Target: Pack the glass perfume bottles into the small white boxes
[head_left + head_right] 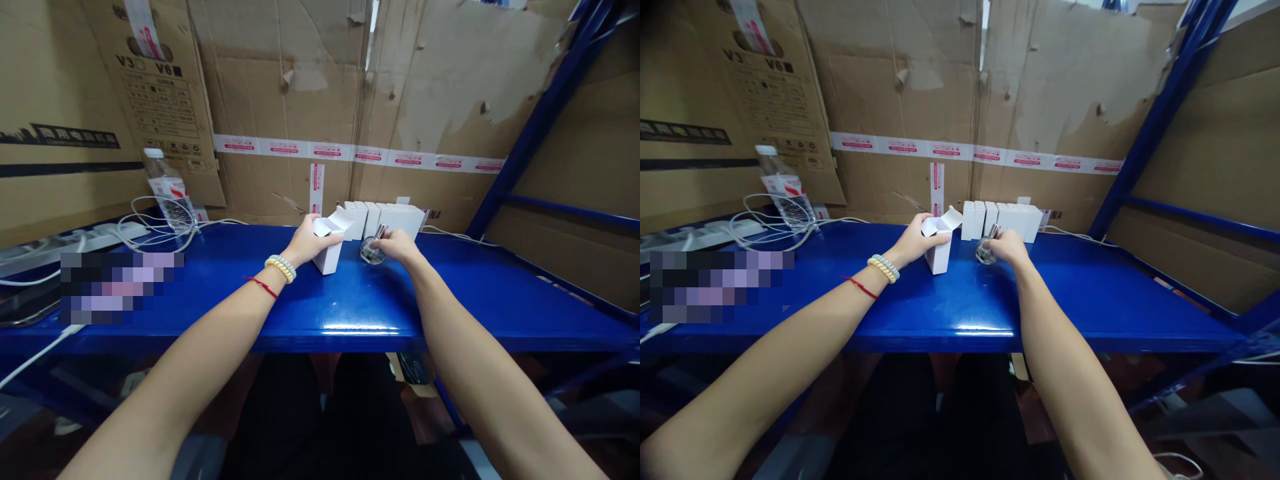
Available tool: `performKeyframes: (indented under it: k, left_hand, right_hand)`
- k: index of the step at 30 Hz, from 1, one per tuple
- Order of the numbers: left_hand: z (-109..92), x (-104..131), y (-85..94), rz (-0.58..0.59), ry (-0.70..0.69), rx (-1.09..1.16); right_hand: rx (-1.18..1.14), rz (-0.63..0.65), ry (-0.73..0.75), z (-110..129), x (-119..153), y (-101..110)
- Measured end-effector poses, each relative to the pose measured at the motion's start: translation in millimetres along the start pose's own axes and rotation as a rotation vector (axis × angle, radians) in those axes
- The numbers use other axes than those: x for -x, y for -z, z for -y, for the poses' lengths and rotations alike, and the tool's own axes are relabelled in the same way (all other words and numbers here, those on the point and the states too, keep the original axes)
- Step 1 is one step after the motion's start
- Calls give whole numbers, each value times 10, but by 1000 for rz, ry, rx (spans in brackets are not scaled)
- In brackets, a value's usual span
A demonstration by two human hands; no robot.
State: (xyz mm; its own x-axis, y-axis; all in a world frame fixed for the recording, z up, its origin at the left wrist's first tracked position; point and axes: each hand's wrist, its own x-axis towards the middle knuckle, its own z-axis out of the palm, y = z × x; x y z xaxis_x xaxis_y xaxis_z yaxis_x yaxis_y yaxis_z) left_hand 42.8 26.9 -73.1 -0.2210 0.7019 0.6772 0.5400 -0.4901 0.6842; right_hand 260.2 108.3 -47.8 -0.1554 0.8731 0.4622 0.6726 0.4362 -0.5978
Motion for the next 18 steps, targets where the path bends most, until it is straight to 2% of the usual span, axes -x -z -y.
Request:
performKeyframes:
  k: [2,4,7,9,13,18]
  left_hand:
    - [-50,34,19,-62,-64,-124]
    - [-109,67,48,-129,-178,-273]
    - [-163,94,81,-205,-331,-495]
    - [-172,103,77,-200,-372,-599]
    - [-178,133,12,-91,-438,-693]
    - [-205,165,-54,-18,-426,-702]
  right_hand:
    - [-179,-33,-56,41,23,14]
    - [-463,-57,-36,90,45,24]
    - [-835,-26,138,180,101,20]
    - [-958,49,245,244,157,-3]
    - [-996,167,316,328,241,-101]
    - [-874,142,277,305,209,-175]
